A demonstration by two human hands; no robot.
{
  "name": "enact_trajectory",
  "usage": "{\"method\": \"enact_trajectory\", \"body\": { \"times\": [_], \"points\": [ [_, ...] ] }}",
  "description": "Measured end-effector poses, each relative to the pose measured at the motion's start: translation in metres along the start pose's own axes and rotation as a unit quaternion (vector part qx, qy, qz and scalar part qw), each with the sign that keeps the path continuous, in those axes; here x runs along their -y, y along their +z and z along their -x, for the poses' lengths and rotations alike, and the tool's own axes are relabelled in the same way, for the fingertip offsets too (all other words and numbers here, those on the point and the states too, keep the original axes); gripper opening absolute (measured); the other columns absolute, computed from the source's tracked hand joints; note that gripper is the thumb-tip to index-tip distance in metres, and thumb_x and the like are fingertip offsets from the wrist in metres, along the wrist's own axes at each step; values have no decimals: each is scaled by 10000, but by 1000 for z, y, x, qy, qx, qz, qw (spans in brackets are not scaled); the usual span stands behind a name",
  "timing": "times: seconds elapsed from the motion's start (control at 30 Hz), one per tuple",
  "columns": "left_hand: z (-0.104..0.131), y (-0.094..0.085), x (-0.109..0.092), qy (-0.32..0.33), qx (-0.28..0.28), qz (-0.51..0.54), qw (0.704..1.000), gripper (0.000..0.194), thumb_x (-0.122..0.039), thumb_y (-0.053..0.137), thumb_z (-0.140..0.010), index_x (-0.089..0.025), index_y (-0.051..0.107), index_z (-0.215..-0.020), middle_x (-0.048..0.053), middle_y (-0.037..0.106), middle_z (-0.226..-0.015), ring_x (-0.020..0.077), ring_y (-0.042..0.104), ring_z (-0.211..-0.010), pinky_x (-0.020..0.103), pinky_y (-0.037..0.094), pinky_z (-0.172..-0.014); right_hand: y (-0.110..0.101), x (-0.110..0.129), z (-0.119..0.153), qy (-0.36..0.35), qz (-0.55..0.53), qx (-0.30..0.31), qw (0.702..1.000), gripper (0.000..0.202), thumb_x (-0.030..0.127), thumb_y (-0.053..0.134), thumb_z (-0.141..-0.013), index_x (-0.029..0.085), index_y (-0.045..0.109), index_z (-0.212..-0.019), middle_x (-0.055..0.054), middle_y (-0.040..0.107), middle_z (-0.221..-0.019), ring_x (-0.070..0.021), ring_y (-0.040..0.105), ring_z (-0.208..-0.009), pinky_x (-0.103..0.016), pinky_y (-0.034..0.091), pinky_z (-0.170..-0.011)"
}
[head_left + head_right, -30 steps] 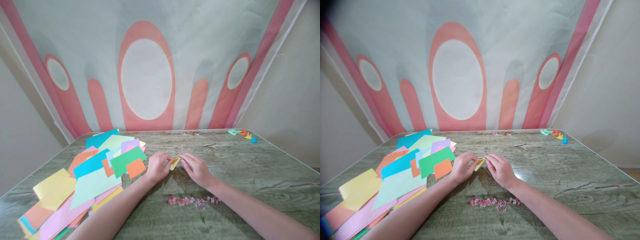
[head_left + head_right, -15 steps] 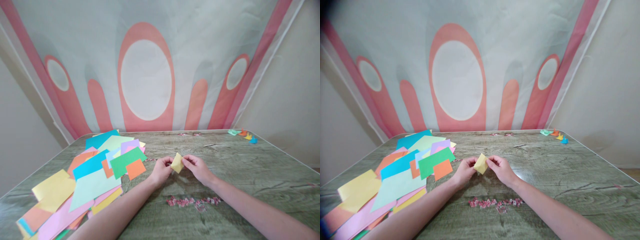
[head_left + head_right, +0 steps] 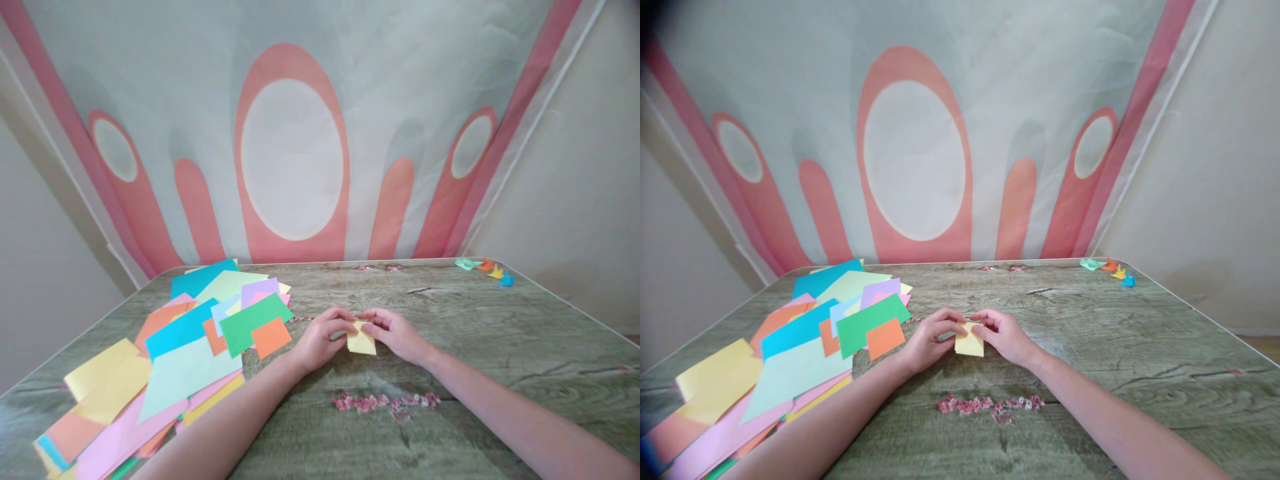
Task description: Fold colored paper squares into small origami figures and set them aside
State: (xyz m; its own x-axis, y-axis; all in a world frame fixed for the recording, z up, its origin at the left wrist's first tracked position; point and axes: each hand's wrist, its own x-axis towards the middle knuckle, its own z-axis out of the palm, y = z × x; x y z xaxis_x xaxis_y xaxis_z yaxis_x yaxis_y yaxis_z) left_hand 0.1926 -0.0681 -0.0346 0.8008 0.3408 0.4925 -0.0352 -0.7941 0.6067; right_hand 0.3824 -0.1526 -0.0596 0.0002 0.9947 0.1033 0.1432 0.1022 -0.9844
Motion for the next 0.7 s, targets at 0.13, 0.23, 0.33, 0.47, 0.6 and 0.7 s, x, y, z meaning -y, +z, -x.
{"method": "enact_trajectory", "body": {
  "times": [0.13,0.23,0.33,0.47,0.6,0.7],
  "points": [
    [3,1,4,-3,-19,-50,999,164,-171,482,-847,-190,631,-913,63,585,-968,140,557,-907,262,450,-826,2,0,0,-33,71,-65,995,304,394,539,-819,184,535,-1039,-27,627,-809,-154,584,-714,-278,470,-624],
    [5,1,7,-22,-41,-80,996,155,-183,478,-854,-186,624,-906,55,592,-933,132,563,-871,246,450,-806,1,6,2,-97,159,-109,976,259,380,528,-829,193,571,-1003,-57,605,-934,-170,579,-822,-307,477,-720],
    [6,0,8,-29,-38,-118,992,151,-180,481,-847,-191,624,-894,47,602,-923,133,570,-851,241,451,-787,-1,14,6,-180,253,-87,947,258,380,552,-818,198,596,-996,-75,582,-990,-189,554,-918,-336,453,-815],
    [5,-1,8,-38,-7,-173,984,145,-179,487,-836,-193,629,-864,38,615,-902,140,579,-826,240,450,-769,-2,15,9,-246,377,-42,892,388,422,677,-705,203,600,-1016,-85,580,-1012,-222,534,-948,-371,430,-841],
    [6,1,10,-60,12,-192,980,120,-171,509,-816,-192,624,-844,28,621,-887,141,586,-813,234,449,-752,-3,9,7,-263,436,-32,860,251,339,644,-755,208,617,-968,-76,603,-964,-211,547,-893,-366,432,-794],
    [6,3,11,-61,36,-203,977,118,-164,509,-812,-196,621,-825,25,626,-874,143,587,-804,236,441,-740,-4,4,6,-259,463,-32,847,115,203,541,-830,217,639,-888,-55,620,-873,-185,549,-831,-342,423,-751]
  ]
}}
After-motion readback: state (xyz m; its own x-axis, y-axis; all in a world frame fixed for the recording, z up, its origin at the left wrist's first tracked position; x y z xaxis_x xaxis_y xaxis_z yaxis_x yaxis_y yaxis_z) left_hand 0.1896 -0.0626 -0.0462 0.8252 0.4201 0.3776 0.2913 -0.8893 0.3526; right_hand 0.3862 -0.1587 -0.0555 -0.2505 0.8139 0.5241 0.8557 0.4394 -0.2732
